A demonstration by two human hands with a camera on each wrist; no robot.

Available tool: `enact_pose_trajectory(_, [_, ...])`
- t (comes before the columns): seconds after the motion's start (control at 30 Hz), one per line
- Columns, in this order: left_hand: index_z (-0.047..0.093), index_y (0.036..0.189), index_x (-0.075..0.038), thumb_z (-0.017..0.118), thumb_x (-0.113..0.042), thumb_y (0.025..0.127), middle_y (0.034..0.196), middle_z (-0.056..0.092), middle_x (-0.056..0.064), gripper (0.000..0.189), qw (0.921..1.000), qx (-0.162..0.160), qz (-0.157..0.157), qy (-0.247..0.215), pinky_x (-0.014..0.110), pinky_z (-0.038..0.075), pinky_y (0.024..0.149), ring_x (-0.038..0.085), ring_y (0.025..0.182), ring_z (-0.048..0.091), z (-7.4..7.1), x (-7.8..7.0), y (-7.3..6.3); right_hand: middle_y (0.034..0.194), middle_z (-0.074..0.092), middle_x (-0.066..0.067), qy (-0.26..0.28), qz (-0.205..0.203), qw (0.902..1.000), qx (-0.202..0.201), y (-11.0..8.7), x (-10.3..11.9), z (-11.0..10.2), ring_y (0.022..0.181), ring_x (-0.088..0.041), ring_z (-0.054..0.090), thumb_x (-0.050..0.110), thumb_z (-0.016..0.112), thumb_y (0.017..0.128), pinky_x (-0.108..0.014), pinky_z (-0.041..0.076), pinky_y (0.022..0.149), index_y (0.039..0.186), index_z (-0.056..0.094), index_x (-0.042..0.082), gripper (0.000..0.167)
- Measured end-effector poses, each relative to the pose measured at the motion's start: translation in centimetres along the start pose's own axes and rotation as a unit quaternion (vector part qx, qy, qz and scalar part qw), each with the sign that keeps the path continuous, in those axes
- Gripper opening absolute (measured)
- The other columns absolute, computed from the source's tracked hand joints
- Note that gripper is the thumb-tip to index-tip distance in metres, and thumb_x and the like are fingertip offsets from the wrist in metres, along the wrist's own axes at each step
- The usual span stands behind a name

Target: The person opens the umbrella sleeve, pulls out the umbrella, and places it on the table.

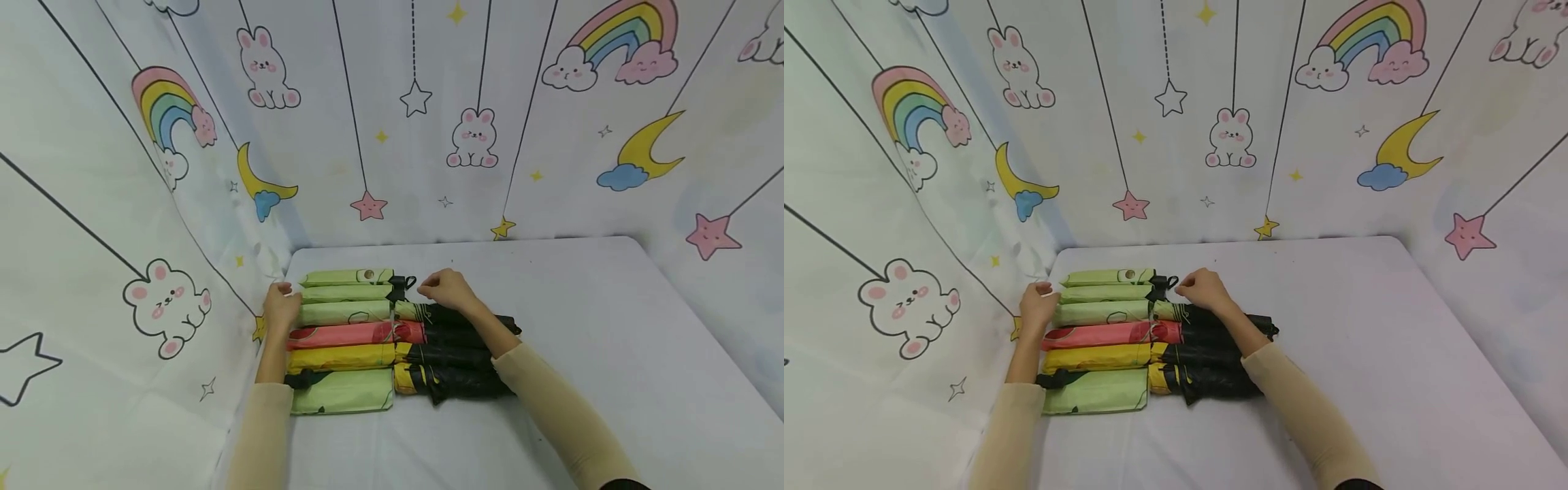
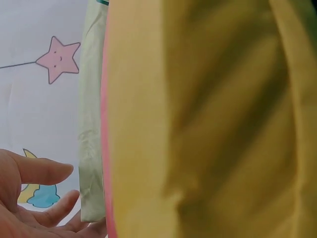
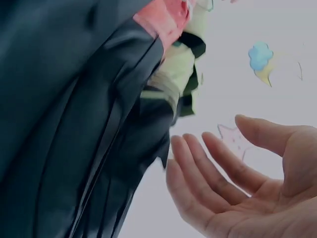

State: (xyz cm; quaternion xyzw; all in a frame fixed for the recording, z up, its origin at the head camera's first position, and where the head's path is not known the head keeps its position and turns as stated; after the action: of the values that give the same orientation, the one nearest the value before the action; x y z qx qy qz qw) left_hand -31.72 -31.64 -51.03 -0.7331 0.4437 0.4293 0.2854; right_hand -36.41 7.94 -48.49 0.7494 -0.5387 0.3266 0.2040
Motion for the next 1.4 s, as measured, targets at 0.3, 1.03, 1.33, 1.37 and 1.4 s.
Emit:
enact_pose_trajectory(0.3, [0.054,0.137,0.002,0.056,-0.010,0.098,0.137,0.061,0.020,0.041,0.9999,-0.011,-0.004,0.007,0.049,0.045,0.093,0.040,0.118,0.056,0.5,0.0,0.5,0.119,0.073,-0.016,-0.009,0.025,0.9996,0.001,2.4,-0.2,3.1,0.107,-0.033,0.069,0.035,0.070,0.100,-0.048,0.059,0.090,0.122,0.074,0.001,0.040])
enact_pose_trajectory(1.03, [0.053,0.140,0.004,0.057,-0.001,0.099,0.135,0.063,0.021,0.042,0.9980,-0.014,-0.043,-0.043,0.038,0.048,0.080,0.040,0.116,0.057,0.7,1.3,0.4,0.078,0.066,-0.016,-0.044,0.027,0.9958,0.076,4.1,0.2,7.7,0.060,-0.016,0.045,0.024,0.060,0.107,-0.031,0.043,0.061,0.105,0.076,-0.004,0.033])
enact_pose_trajectory(1.33, [0.057,0.135,0.005,0.060,0.002,0.097,0.130,0.067,0.024,0.038,0.9974,-0.042,-0.042,-0.040,0.047,0.051,0.093,0.041,0.117,0.060,0.6,1.7,0.7,0.113,0.071,-0.024,-0.007,0.058,0.9958,0.071,4.0,-0.2,7.5,0.067,-0.016,0.057,0.022,0.064,0.105,-0.030,0.047,0.065,0.120,0.070,-0.010,0.035])
enact_pose_trajectory(1.37, [0.057,0.135,0.005,0.060,0.002,0.097,0.129,0.068,0.024,0.038,0.9975,-0.044,-0.042,-0.037,0.049,0.051,0.096,0.041,0.118,0.060,0.6,1.7,0.7,0.101,0.070,-0.021,0.001,0.063,0.9953,0.073,4.0,-0.3,7.5,0.060,-0.014,0.049,0.021,0.064,0.104,-0.029,0.042,0.061,0.111,0.071,-0.010,0.033])
enact_pose_trajectory(1.4, [0.058,0.134,0.005,0.060,0.002,0.097,0.129,0.068,0.024,0.038,0.9976,-0.044,-0.043,-0.034,0.050,0.050,0.098,0.041,0.118,0.060,0.7,1.7,0.7,0.092,0.068,-0.018,0.009,0.067,0.9953,0.069,4.1,-0.4,7.3,0.056,-0.012,0.044,0.020,0.065,0.104,-0.028,0.039,0.059,0.105,0.072,-0.009,0.029])
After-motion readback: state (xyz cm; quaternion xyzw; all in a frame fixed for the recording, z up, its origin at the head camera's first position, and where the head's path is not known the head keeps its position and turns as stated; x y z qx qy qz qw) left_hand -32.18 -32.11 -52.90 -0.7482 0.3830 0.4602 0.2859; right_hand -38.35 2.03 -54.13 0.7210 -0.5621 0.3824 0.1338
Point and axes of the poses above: each hand's wrist, its own y-axis towards the middle knuckle, its own z-axis out of the palm, x = y × z, the point moved 9 cm from there along y, towards the middle knuckle
